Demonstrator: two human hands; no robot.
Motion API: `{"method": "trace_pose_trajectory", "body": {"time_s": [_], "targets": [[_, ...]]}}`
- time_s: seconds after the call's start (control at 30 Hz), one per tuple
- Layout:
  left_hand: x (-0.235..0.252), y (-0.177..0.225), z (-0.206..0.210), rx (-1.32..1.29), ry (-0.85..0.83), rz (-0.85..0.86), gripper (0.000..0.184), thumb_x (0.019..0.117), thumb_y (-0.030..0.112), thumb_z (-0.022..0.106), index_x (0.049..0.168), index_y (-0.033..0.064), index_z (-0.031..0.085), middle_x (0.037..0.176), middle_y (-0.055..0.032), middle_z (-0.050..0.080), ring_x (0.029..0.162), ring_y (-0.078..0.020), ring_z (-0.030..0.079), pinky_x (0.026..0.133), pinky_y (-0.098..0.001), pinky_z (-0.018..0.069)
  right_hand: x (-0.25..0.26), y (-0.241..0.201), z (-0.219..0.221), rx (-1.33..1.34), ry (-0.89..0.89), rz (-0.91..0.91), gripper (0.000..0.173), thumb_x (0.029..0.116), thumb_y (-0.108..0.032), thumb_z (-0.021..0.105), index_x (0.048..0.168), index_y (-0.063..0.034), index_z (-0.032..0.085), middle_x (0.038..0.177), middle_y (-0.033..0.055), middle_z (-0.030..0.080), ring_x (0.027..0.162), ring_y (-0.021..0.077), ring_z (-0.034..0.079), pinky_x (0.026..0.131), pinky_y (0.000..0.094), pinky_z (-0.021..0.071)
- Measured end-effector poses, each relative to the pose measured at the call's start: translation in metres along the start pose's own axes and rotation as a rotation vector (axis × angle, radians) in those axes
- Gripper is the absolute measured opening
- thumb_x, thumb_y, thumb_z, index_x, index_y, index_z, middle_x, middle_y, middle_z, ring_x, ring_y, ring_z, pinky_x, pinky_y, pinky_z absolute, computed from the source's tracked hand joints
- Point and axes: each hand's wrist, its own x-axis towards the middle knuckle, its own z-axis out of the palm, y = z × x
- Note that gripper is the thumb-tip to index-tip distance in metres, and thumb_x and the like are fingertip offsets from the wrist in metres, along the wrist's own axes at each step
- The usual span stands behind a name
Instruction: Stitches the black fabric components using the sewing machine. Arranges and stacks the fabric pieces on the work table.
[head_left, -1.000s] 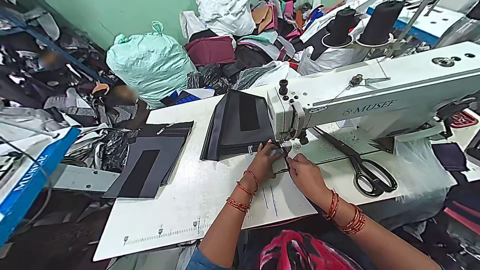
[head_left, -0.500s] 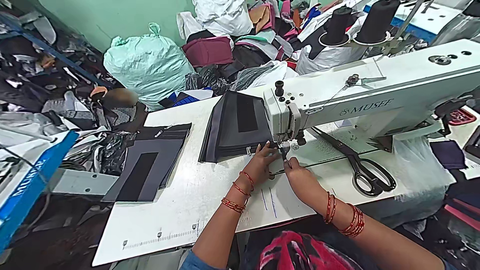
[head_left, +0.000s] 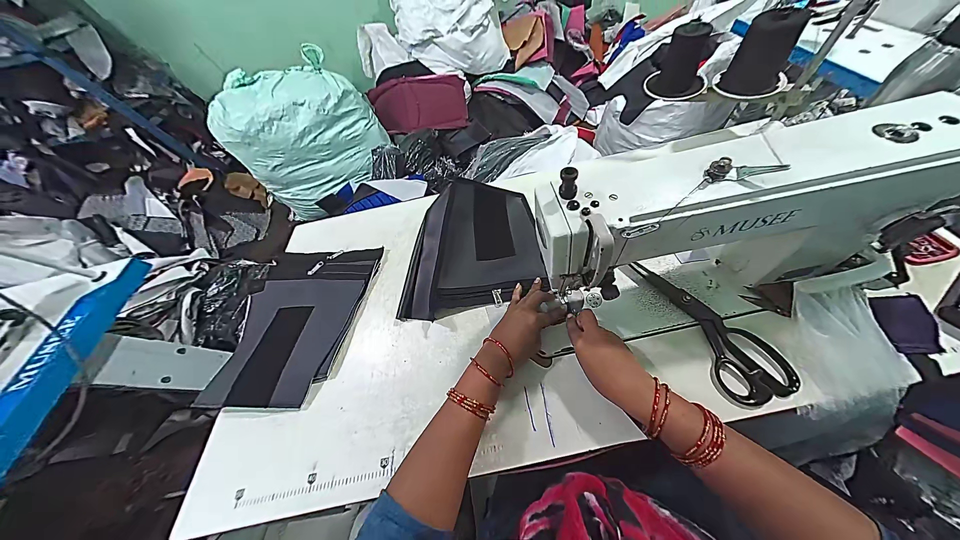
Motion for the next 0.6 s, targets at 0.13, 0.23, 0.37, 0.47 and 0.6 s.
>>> {"method": "trace_pose_trajectory", "body": {"time_s": [0.13, 0.23, 0.37, 0.47, 0.6], "targets": [[0.006, -0.007, -0.001, -0.055, 0.061, -0.015, 0.044, 0.0859, -0.017, 0.053, 0.116, 0.0043, 0.078, 0.132, -0.0239, 0.066, 0.143, -0.0437, 0.046, 0.123, -0.0648, 0.02, 0.006, -0.004, -0.011, -0.008, -0.073, 0.009, 0.047, 0.1035, 0.008, 0.039, 0.151, 0.0094, 0.038, 0.149, 0.0293, 0.041, 0.112, 0.0378, 0.065, 0.093, 0.0418, 0.0541], [0.009, -0.01, -0.001, -0.063, 0.087, 0.007, 0.039, 0.0875, -0.016, 0.054, 0.112, 0.0015, 0.078, 0.127, -0.0236, 0.069, 0.141, -0.0437, 0.049, 0.122, -0.0655, 0.0211, 0.007, -0.004, -0.012, -0.025, -0.078, 0.005, 0.047, 0.1037, 0.007, 0.039, 0.151, 0.0097, 0.038, 0.151, 0.0295, 0.04, 0.112, 0.0375, 0.065, 0.093, 0.0413, 0.0539], [0.01, -0.005, -0.005, -0.047, 0.037, -0.05, 0.039, 0.0883, -0.015, 0.053, 0.116, 0.0014, 0.076, 0.132, -0.0225, 0.066, 0.144, -0.0412, 0.046, 0.124, -0.0628, 0.0174, 0.006, -0.004, -0.009, -0.017, -0.044, 0.01, 0.046, 0.1027, 0.008, 0.04, 0.149, 0.0095, 0.042, 0.149, 0.0293, 0.042, 0.109, 0.0369, 0.066, 0.09, 0.0413, 0.0549], [0.011, -0.005, -0.002, -0.02, 0.038, -0.072, 0.041, 0.0868, -0.015, 0.055, 0.117, 0.0019, 0.076, 0.132, -0.0231, 0.067, 0.144, -0.0416, 0.045, 0.124, -0.0628, 0.0171, 0.006, -0.004, -0.006, -0.016, -0.027, 0.017, 0.046, 0.1025, 0.009, 0.04, 0.148, 0.0093, 0.042, 0.146, 0.0289, 0.044, 0.107, 0.0365, 0.067, 0.089, 0.0409, 0.0553], [0.014, -0.004, 0.001, 0.019, 0.079, -0.113, 0.038, 0.0905, -0.011, 0.055, 0.119, 0.0029, 0.075, 0.137, -0.0224, 0.064, 0.146, -0.0423, 0.043, 0.124, -0.0625, 0.0201, 0.01, -0.004, -0.008, -0.007, -0.027, 0.026, 0.045, 0.1027, 0.008, 0.04, 0.148, 0.0094, 0.043, 0.146, 0.0283, 0.045, 0.107, 0.0365, 0.067, 0.09, 0.0411, 0.0553]]}}
